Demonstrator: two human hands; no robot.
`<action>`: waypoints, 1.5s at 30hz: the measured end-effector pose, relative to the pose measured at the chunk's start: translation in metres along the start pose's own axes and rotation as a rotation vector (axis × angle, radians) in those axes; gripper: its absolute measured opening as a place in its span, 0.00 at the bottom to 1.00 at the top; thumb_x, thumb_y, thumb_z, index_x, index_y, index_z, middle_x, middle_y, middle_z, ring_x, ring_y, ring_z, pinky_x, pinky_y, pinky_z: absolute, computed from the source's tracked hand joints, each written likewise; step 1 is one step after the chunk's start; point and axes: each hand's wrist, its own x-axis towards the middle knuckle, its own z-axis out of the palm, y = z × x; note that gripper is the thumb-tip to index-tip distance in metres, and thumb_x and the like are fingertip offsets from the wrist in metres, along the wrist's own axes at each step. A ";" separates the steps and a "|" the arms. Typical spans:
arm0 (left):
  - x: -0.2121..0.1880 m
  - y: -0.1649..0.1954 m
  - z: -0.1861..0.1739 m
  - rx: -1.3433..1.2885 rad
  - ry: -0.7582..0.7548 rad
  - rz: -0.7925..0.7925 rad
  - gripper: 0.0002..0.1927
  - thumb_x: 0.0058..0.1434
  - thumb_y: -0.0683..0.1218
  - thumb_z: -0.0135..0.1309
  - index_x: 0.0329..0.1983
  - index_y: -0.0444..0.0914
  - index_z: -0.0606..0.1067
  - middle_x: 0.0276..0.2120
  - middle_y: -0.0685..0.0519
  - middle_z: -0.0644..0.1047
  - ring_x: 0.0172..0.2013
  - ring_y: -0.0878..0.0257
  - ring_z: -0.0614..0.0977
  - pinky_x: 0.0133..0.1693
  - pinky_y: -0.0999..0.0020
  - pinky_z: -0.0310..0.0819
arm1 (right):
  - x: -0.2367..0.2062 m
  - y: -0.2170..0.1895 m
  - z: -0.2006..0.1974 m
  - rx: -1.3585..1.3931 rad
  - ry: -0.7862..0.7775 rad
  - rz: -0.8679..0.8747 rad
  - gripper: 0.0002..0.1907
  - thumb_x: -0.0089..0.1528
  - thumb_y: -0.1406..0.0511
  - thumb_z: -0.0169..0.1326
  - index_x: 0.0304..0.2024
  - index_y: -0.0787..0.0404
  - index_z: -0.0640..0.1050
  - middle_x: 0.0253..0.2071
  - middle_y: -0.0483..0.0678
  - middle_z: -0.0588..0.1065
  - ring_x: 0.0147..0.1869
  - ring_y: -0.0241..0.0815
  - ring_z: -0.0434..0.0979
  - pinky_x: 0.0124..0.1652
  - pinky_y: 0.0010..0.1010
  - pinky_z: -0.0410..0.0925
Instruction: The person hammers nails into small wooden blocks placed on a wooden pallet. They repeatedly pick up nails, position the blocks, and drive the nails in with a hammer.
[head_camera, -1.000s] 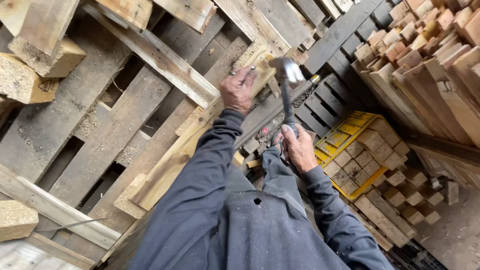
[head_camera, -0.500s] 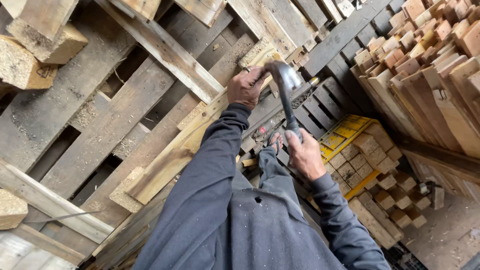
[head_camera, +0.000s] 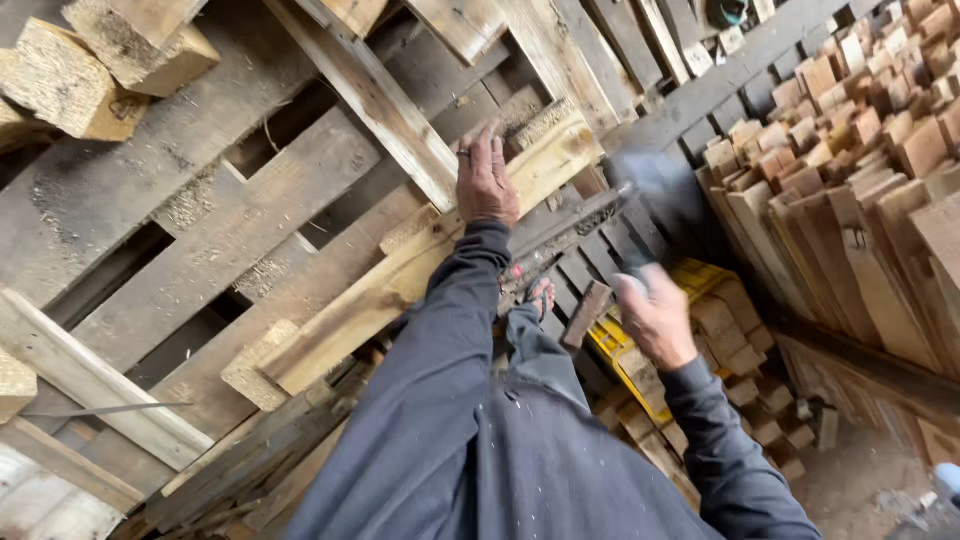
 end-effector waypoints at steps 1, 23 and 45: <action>0.003 0.003 -0.001 0.026 -0.011 -0.019 0.12 0.75 0.47 0.46 0.57 0.40 0.75 0.54 0.36 0.76 0.54 0.39 0.80 0.54 0.55 0.78 | -0.007 0.018 0.016 0.211 -0.163 0.308 0.11 0.69 0.60 0.54 0.35 0.59 0.74 0.22 0.39 0.64 0.22 0.36 0.60 0.22 0.32 0.57; -0.002 -0.018 0.009 -0.057 -0.006 -0.048 0.09 0.76 0.45 0.46 0.52 0.38 0.74 0.41 0.42 0.79 0.42 0.45 0.82 0.46 0.56 0.78 | -0.001 0.038 -0.110 0.581 0.158 -0.902 0.12 0.68 0.59 0.50 0.33 0.59 0.74 0.20 0.43 0.71 0.19 0.36 0.69 0.21 0.31 0.64; -0.008 -0.076 -0.169 -0.294 -0.150 -0.268 0.14 0.74 0.51 0.58 0.42 0.35 0.76 0.30 0.52 0.76 0.30 0.62 0.73 0.34 0.64 0.70 | -0.027 0.165 0.089 0.410 -0.070 -0.128 0.18 0.71 0.53 0.53 0.41 0.61 0.72 0.25 0.43 0.69 0.23 0.32 0.67 0.24 0.26 0.63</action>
